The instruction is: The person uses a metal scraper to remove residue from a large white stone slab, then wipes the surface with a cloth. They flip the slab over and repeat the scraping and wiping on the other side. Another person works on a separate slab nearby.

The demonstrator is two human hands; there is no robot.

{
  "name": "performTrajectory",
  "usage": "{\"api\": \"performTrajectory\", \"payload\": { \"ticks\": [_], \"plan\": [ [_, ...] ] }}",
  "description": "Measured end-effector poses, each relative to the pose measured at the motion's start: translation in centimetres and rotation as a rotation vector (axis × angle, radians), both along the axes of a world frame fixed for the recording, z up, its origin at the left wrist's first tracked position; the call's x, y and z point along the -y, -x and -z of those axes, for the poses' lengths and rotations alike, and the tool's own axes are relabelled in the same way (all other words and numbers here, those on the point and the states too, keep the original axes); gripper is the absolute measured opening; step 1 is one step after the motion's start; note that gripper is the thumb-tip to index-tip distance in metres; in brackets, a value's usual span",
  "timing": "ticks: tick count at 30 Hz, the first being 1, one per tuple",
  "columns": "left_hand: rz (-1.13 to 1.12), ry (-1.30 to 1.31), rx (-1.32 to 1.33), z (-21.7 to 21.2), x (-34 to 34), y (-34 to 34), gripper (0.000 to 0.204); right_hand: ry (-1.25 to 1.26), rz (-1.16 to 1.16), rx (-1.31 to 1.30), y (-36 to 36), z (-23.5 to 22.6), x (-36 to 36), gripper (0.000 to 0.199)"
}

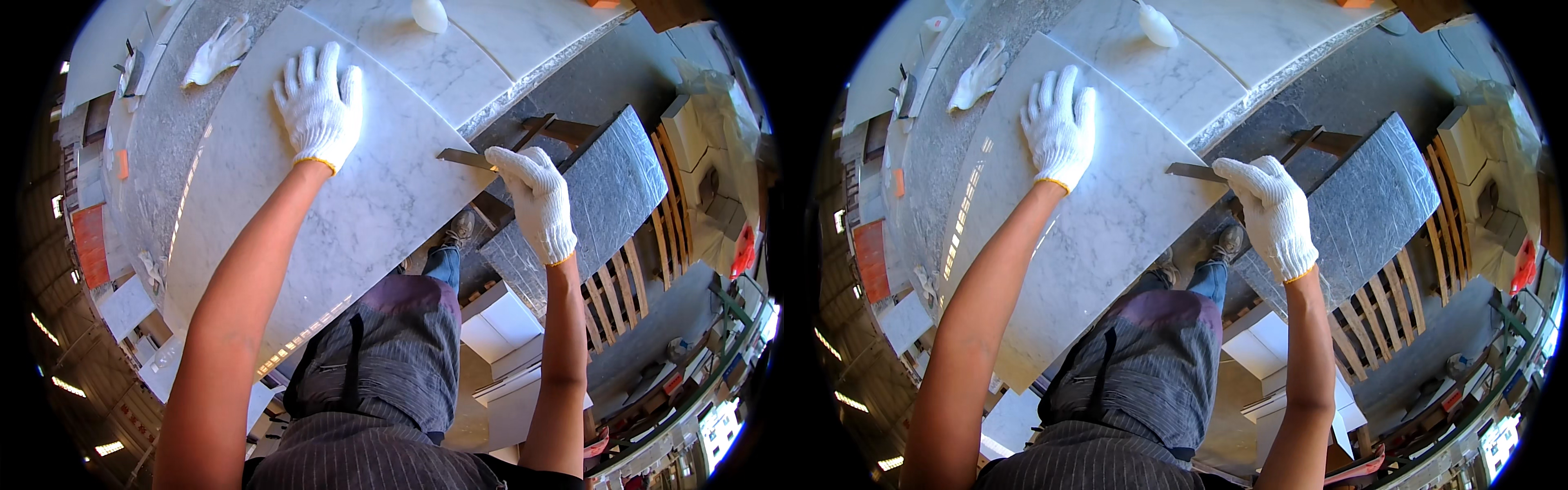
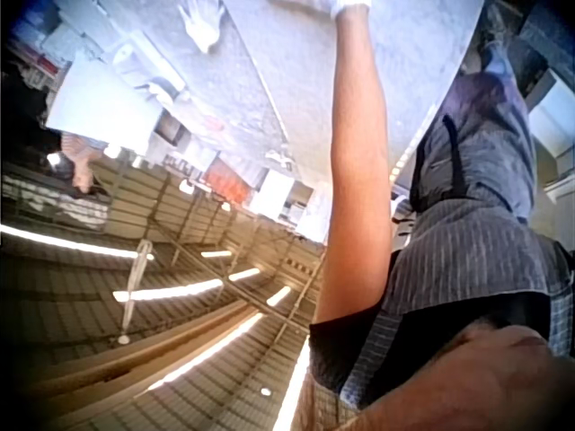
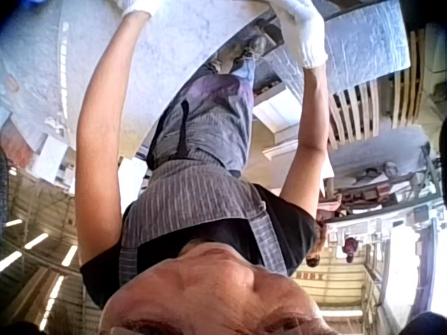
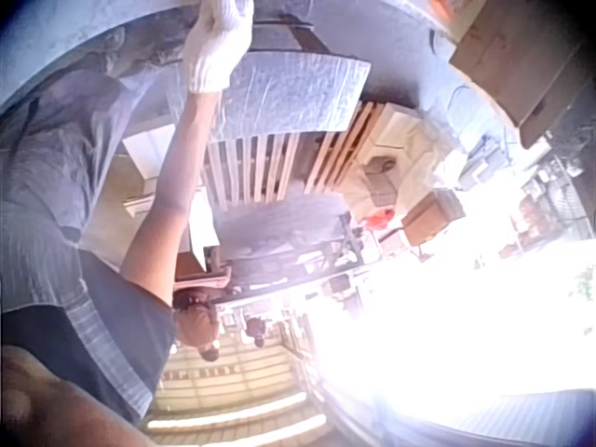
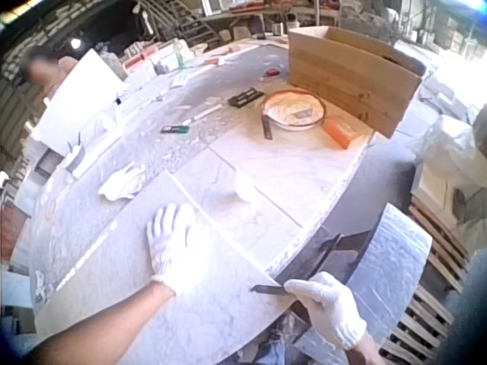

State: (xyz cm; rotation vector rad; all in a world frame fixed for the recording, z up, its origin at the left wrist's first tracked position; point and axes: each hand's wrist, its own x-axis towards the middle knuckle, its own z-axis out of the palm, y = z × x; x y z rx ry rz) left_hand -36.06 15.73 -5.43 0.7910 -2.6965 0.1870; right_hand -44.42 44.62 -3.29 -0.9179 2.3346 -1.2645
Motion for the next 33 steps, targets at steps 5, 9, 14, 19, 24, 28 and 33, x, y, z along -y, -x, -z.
{"api": "performTrajectory", "payload": {
  "ticks": [5, 9, 14, 19, 24, 28, 33],
  "plan": [
    [-0.002, 0.010, 0.006, 0.0, 0.0, 0.0, 0.047, 0.000, 0.058, -0.045, -1.2, 0.2, -0.4, 0.025],
    [-0.019, -0.030, 0.048, -0.2, 0.0, 0.0, 0.051, 0.033, 0.060, -0.077, -1.0, 0.4, 0.0, 0.023],
    [-0.021, -0.009, 0.049, -0.2, 0.0, 0.0, 0.050, 0.004, 0.140, -0.031, -2.6, 0.1, -0.4, 0.024],
    [-0.025, -0.011, 0.048, -0.3, -0.1, 0.1, 0.049, 0.007, 0.166, -0.047, -2.7, 0.3, -0.1, 0.022],
    [-0.032, -0.013, 0.058, -0.7, -0.4, 0.1, 0.049, 0.040, 0.207, -0.032, -4.0, 0.6, -0.1, 0.022],
    [-0.017, -0.024, 0.057, -0.5, -0.1, 0.2, 0.049, 0.046, 0.200, -0.003, -3.4, 0.5, 0.1, 0.023],
    [-0.012, -0.007, 0.049, -0.5, -0.2, 0.2, 0.048, 0.034, 0.181, 0.049, -5.7, -0.4, -0.8, 0.027]
  ]
}}
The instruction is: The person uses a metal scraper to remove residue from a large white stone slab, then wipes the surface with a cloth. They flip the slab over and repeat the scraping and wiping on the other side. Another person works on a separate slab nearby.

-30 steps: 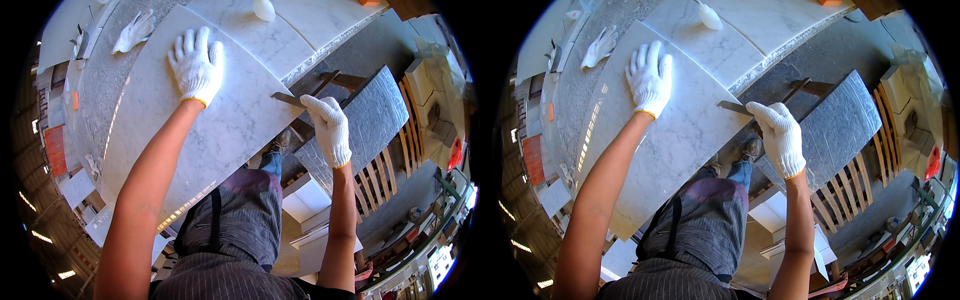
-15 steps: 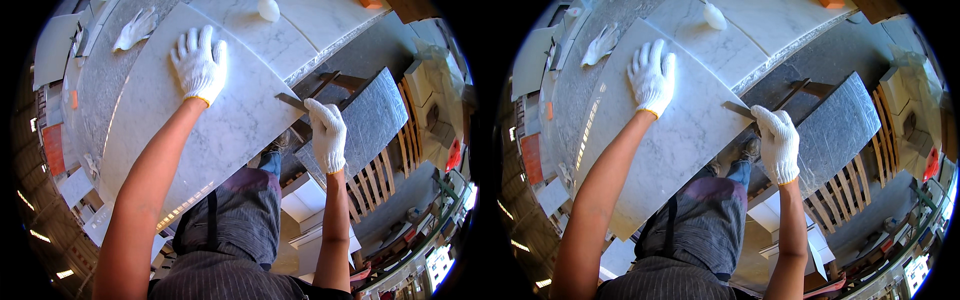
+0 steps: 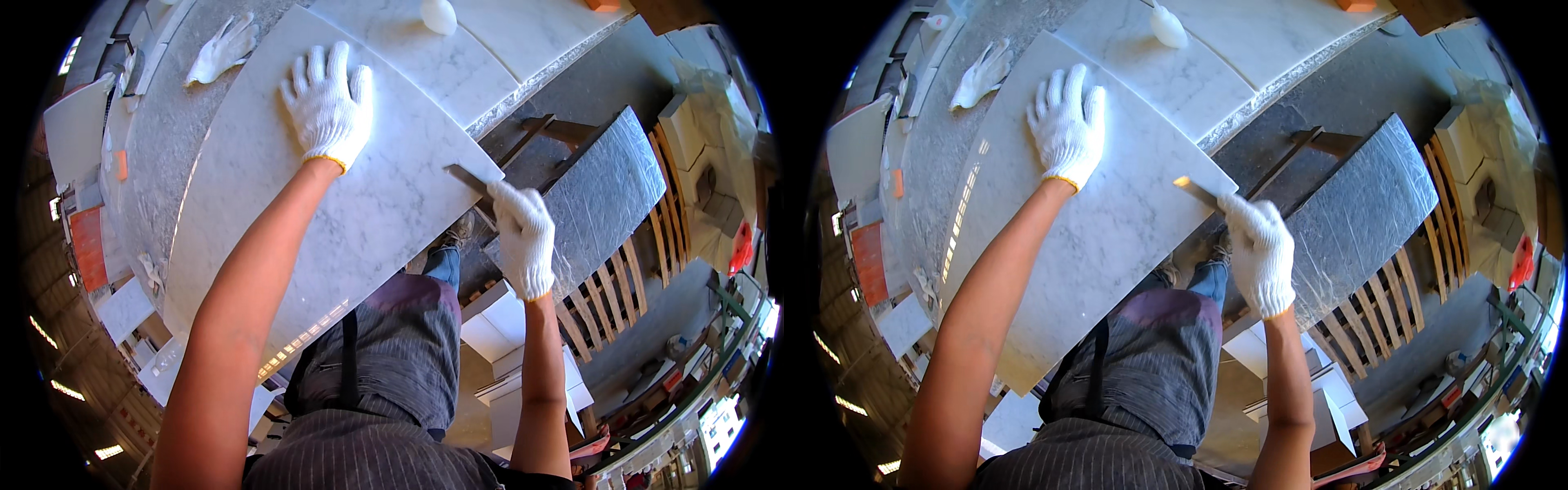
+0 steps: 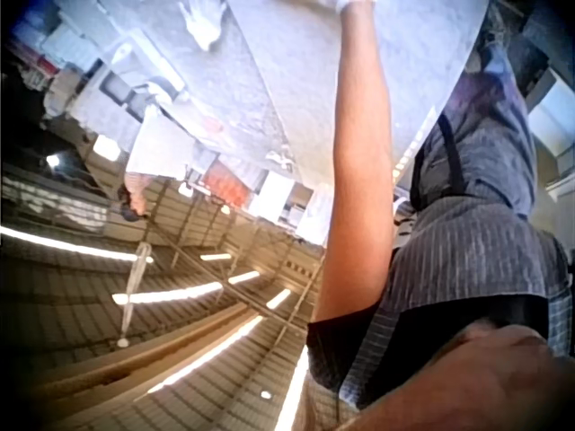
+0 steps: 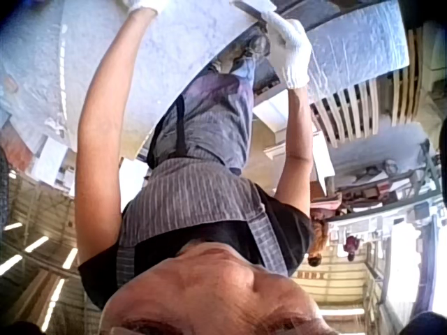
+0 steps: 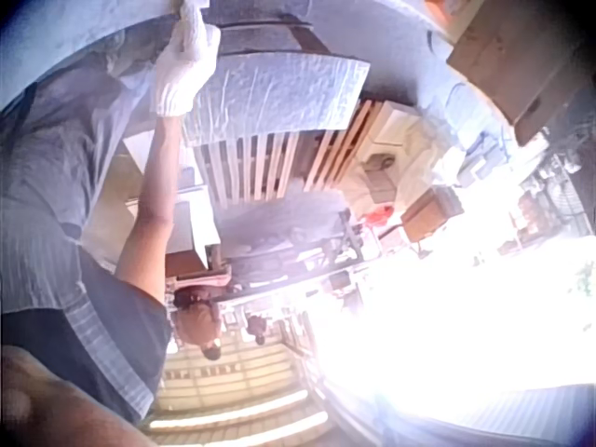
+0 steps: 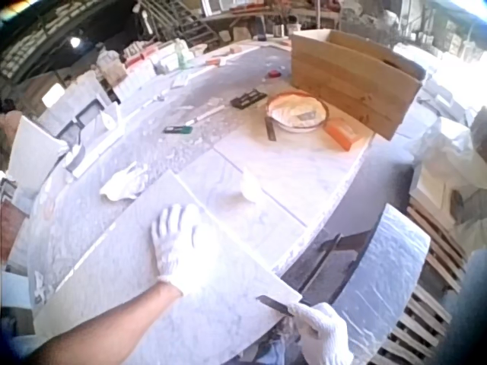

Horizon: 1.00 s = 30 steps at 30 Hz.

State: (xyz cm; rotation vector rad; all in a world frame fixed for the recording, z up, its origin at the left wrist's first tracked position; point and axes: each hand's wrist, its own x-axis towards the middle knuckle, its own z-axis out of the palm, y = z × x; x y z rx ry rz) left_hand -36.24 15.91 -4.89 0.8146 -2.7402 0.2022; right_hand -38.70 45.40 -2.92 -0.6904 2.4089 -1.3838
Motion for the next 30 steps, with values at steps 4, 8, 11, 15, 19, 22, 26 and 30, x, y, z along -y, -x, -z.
{"api": "performTrajectory", "payload": {
  "ticks": [4, 8, 11, 15, 19, 22, 26, 30],
  "plan": [
    [-0.009, -0.029, 0.001, -0.1, -0.1, -0.1, 0.047, -0.037, -0.190, 0.234, -4.4, -1.0, -3.7, 0.028],
    [-0.009, -0.004, -0.019, -0.2, 0.0, -0.1, 0.047, 0.064, 0.326, 0.760, -5.1, -1.9, -5.2, 0.046],
    [-0.019, -0.034, -0.010, -0.4, -0.2, 0.0, 0.047, 0.103, 0.293, 0.727, -5.4, -1.2, -3.8, 0.048],
    [-0.015, -0.037, -0.023, -0.3, 0.0, -0.1, 0.046, 0.098, 0.261, 0.632, -4.7, -1.6, -1.2, 0.044],
    [-0.016, -0.037, -0.040, -0.4, -0.1, -0.1, 0.046, 0.071, 0.164, 0.314, -1.5, -0.3, -0.6, 0.030],
    [-0.013, -0.026, -0.045, -0.2, -0.1, 0.0, 0.046, -0.106, 0.051, 0.076, 1.0, -0.3, -0.1, 0.028],
    [-0.012, -0.010, -0.052, 0.1, 0.1, -0.2, 0.046, -0.150, -0.011, 0.009, 0.8, -0.6, 0.2, 0.029],
    [-0.006, -0.017, -0.070, 0.1, 0.0, -0.2, 0.045, -0.160, 0.024, -0.073, 0.7, -0.7, 1.2, 0.028]
  ]
}}
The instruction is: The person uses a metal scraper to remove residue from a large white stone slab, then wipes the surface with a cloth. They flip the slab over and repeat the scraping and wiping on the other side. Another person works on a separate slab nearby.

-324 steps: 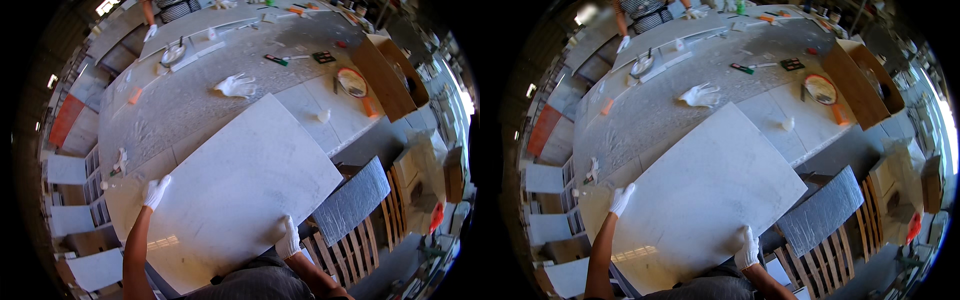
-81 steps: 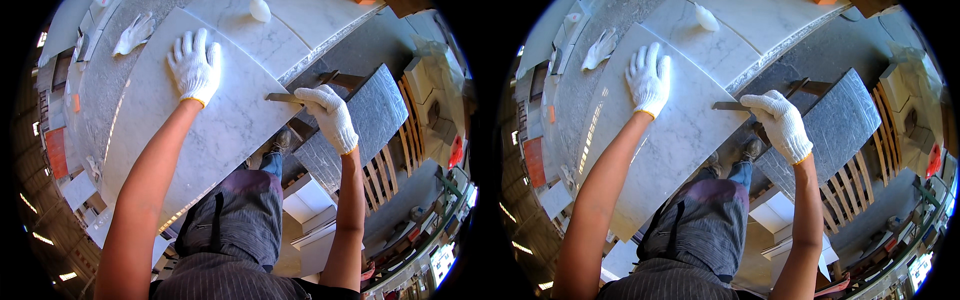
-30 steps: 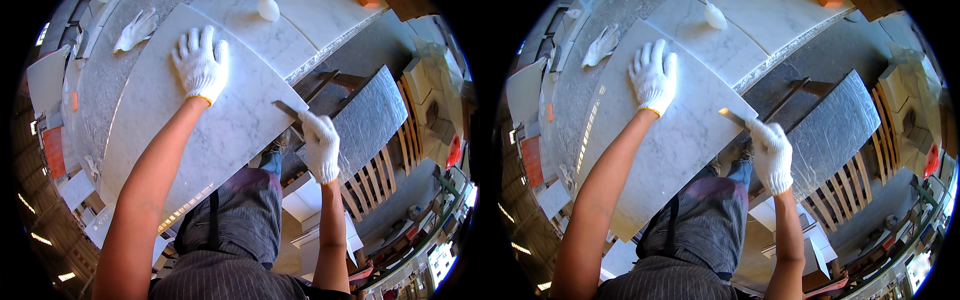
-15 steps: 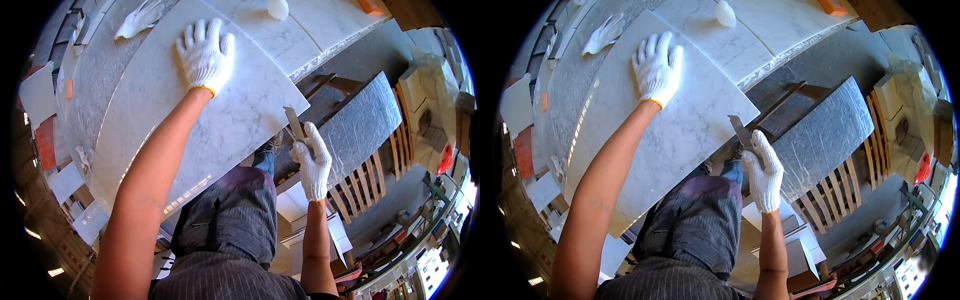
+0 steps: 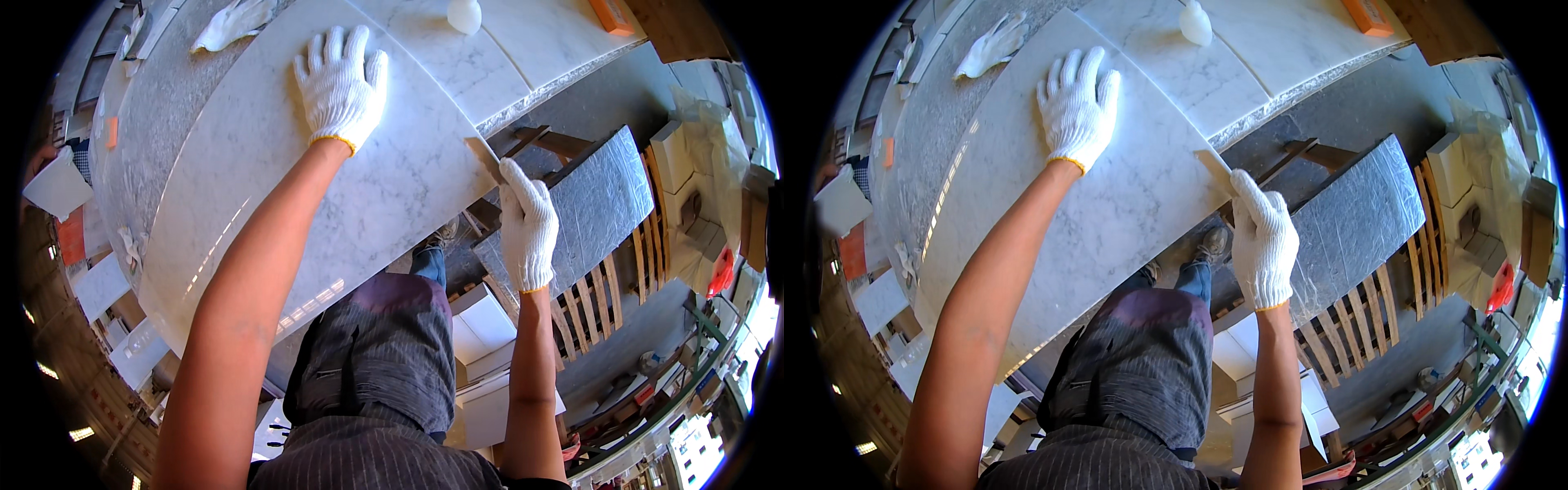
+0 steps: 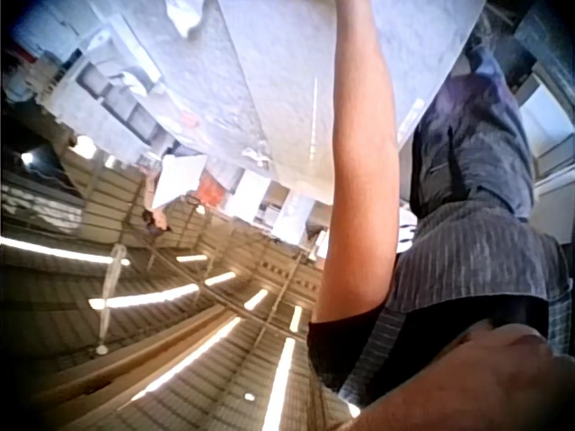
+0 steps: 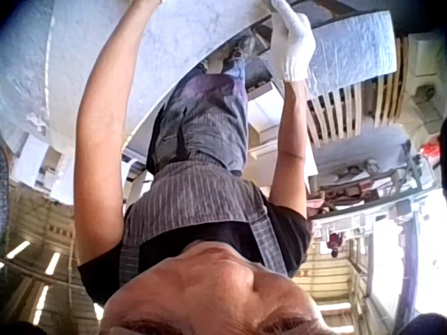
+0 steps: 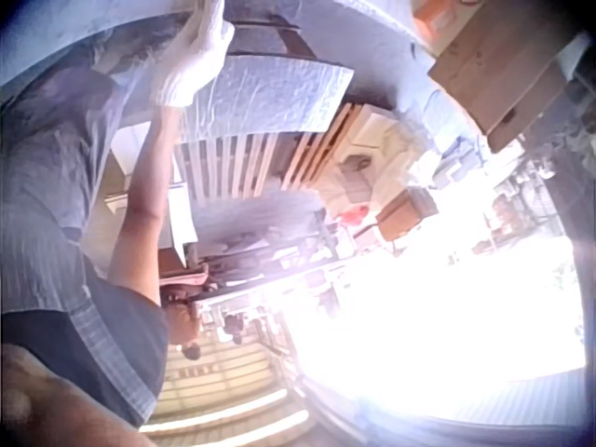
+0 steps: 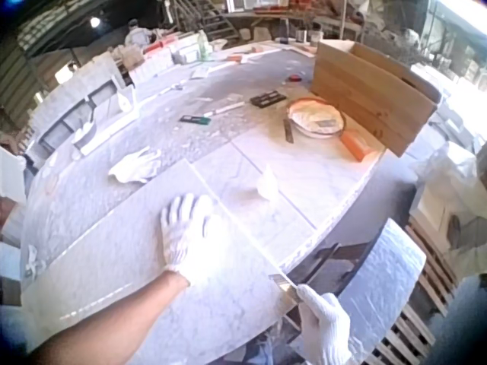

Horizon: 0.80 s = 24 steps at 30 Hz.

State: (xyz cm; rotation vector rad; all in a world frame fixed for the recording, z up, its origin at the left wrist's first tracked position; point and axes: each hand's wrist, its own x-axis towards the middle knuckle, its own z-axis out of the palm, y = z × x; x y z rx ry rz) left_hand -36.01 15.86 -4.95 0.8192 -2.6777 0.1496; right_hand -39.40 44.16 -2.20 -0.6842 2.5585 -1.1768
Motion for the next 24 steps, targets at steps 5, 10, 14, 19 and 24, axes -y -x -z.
{"api": "performTrajectory", "payload": {
  "ticks": [5, 10, 14, 19, 24],
  "plan": [
    [-0.003, 0.017, -0.012, 0.2, 0.2, -0.1, 0.045, 0.004, -0.016, 0.019, -2.3, 0.4, 0.8, 0.033],
    [-0.009, 0.016, -0.009, 0.2, 0.1, 0.0, 0.045, -0.035, -0.193, 0.102, -3.7, -0.5, -0.3, 0.030],
    [0.001, 0.005, -0.026, 0.2, 0.2, 0.2, 0.045, 0.073, 0.027, 0.043, -0.6, 0.5, 0.6, 0.033],
    [0.003, 0.005, -0.004, 0.0, 0.0, 0.1, 0.045, -0.006, -0.367, 0.190, -4.6, -0.6, -1.9, 0.040],
    [0.008, 0.009, -0.025, 0.0, -0.1, -0.1, 0.043, 0.325, 0.290, 0.995, -3.6, -1.4, -5.5, 0.043]
  ]
}}
